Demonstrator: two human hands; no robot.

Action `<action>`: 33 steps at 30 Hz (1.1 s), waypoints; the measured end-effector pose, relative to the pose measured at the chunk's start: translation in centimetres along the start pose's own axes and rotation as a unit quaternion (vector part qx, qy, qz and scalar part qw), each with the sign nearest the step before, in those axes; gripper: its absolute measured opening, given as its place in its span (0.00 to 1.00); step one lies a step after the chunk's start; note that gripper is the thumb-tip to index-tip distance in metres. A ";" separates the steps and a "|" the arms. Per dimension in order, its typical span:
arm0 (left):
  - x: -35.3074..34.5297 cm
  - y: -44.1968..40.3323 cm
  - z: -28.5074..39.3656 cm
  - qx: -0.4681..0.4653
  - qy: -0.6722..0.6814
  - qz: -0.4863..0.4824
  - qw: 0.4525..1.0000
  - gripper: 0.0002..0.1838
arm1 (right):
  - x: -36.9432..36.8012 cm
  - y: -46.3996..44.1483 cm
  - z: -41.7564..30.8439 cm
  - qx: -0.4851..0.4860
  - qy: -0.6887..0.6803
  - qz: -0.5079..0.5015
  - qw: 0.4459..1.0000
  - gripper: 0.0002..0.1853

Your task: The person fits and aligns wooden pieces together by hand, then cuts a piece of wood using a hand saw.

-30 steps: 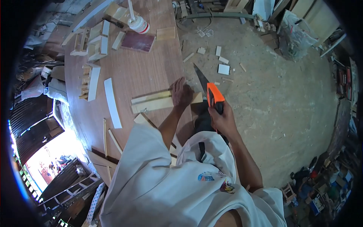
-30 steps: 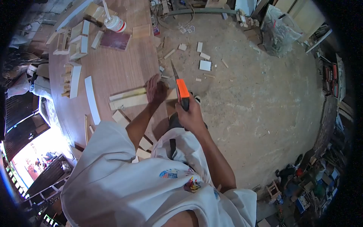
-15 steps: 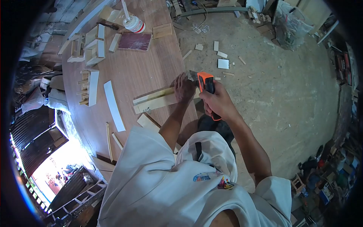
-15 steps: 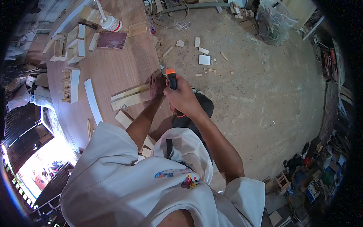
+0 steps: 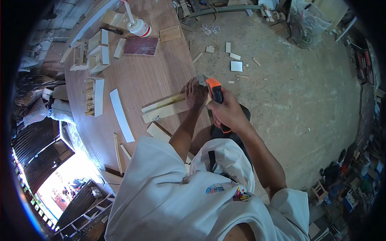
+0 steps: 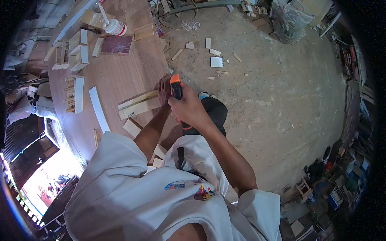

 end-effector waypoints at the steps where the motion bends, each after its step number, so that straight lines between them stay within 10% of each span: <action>1: -0.1 -0.1 0.0 -0.008 0.001 0.001 1.000 0.11 | 0.1 0.4 0.2 0.009 0.019 0.009 1.000 0.09; 13: 0.4 -0.7 -0.3 0.135 0.132 -0.005 0.982 0.11 | 0.6 3.6 2.1 0.041 0.068 0.031 0.996 0.07; 23: -0.8 0.4 -0.5 0.068 0.035 -0.046 0.996 0.10 | 1.0 4.4 1.8 0.018 0.043 0.025 0.999 0.07; 28: -14.7 8.5 -8.2 0.411 0.428 -0.249 0.765 0.10 | 1.1 4.9 1.9 0.025 0.042 0.022 0.999 0.07; 33: -11.9 6.6 -7.1 0.288 0.298 -0.168 0.895 0.10 | 1.4 5.5 1.6 0.039 0.080 0.032 0.995 0.07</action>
Point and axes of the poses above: each hand's wrist, its own y-axis away from the middle knuckle, its own x-axis out of the back of the hand, z = x × y, the point moved 7 cm from there along -y, towards the middle knuckle, and after that the axes turned 1 degree about x, right-handed, at the moved point
